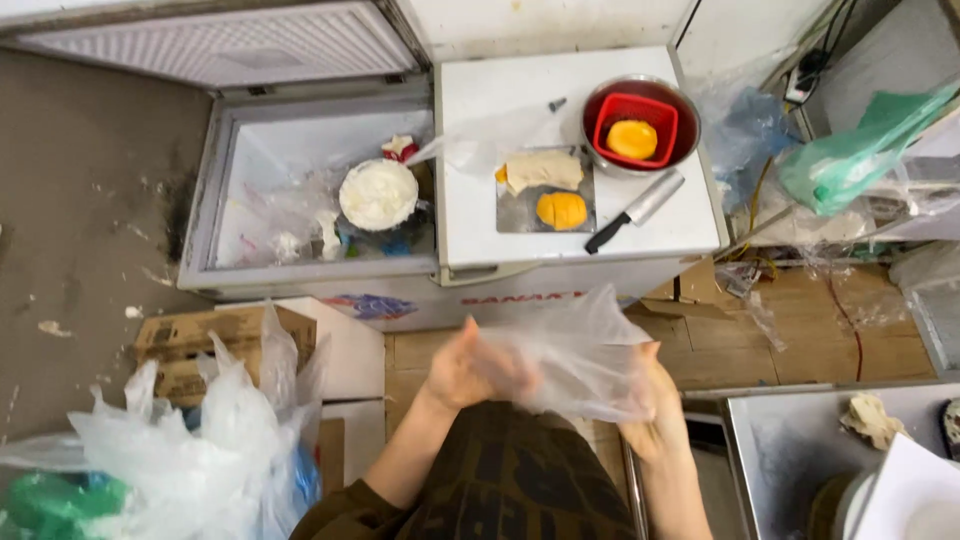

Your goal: Gathering piping tips and filling a piping bag with white cream in a bakery kitchen.

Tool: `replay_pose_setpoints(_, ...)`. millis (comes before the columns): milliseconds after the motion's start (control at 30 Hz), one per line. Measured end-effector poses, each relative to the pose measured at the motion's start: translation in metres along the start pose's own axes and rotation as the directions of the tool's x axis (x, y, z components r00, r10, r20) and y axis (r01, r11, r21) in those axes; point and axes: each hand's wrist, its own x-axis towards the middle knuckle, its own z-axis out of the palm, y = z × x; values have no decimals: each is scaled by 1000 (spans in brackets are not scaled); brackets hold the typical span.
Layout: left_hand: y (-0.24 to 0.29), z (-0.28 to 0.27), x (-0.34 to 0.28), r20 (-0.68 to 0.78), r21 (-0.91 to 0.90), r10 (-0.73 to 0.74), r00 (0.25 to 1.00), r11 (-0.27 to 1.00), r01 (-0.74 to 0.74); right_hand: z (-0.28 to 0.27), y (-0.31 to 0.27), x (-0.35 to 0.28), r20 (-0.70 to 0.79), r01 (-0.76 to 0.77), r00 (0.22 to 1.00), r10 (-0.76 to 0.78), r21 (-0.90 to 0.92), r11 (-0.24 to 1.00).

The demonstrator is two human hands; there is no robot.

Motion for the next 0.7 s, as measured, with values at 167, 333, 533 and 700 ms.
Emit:
replay_pose_setpoints(167,-5,73,36,-112,-305,370,922,871,-386,-74,20,-33,119,-304,932,343,-263,916)
replay_pose_setpoints(333,-20,89,43,23,-29,358,933,933,-358,-152,12,-40,321,-194,920,223,-119,974)
replay_pose_setpoints(533,-59,38,27,-258,592,-52,965,781,201,-143,2,-48,209,-127,969,131,-35,991)
replay_pose_setpoints(700,-87,34,36,-396,515,157,905,854,78,-43,-5,-49,416,-227,887,200,16,974)
